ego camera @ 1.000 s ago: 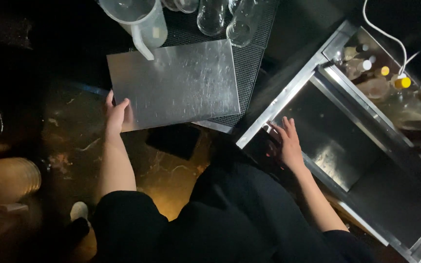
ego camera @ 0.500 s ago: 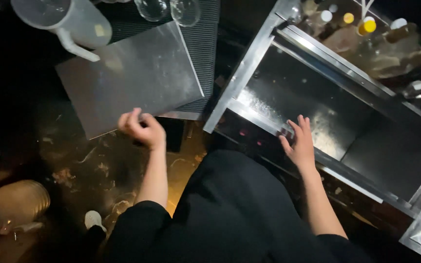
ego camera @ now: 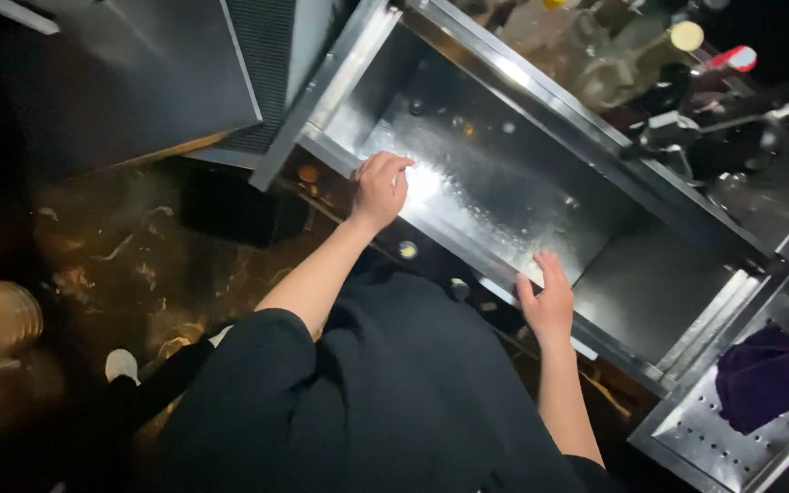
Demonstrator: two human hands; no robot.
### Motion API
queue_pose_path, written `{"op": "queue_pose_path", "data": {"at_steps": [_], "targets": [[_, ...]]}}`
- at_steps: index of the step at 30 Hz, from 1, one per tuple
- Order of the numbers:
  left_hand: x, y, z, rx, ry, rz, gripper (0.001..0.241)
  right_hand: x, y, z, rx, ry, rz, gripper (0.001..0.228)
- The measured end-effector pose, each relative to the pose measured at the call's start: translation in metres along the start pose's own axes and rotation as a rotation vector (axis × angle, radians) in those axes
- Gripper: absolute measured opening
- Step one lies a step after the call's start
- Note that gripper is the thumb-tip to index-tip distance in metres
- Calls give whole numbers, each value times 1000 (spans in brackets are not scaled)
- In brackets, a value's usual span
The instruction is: The person wipes a stainless steel bar counter with a purple cloth, folds the cloth, and continues wiping different sections. They remove a metal tray, rearrange bottles and shakers, and place the tray back into the counter.
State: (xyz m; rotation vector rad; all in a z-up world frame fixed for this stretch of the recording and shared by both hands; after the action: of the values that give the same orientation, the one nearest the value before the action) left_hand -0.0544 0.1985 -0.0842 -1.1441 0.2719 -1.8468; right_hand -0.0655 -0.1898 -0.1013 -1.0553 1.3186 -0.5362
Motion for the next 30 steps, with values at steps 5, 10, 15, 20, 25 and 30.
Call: {"op": "queue_pose_path", "data": {"at_steps": [5, 10, 15, 20, 25, 30], "targets": [[-4, 25, 2, -164, -406, 317, 14, 26, 9, -13, -91, -29, 20, 42], [-19, 18, 22, -299, -570, 326, 16, 0, -25, 11, -460, 81, 101, 50], [-62, -14, 74, -258, -443, 515, 19, 17, -49, 31, -511, 214, 38, 59], [-89, -52, 150, -244, -213, 624, 39, 5, -53, 48, -772, 445, -90, 65], [-140, -19, 167, -571, -402, 513, 60, -24, -28, 85, -838, 396, -125, 69], [-161, -6, 152, -561, -366, 524, 42, -32, 37, 141, -834, 299, -27, 72]]}}
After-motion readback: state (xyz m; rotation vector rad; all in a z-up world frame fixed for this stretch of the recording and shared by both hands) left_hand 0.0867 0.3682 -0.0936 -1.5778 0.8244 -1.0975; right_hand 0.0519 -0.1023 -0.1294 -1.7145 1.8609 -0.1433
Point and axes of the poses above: each hand's wrist, its own z-axis towards the middle knuckle, its own y-axis out of the palm, x = y × z, the point moved 4 cm from there along z, towards the middle knuckle
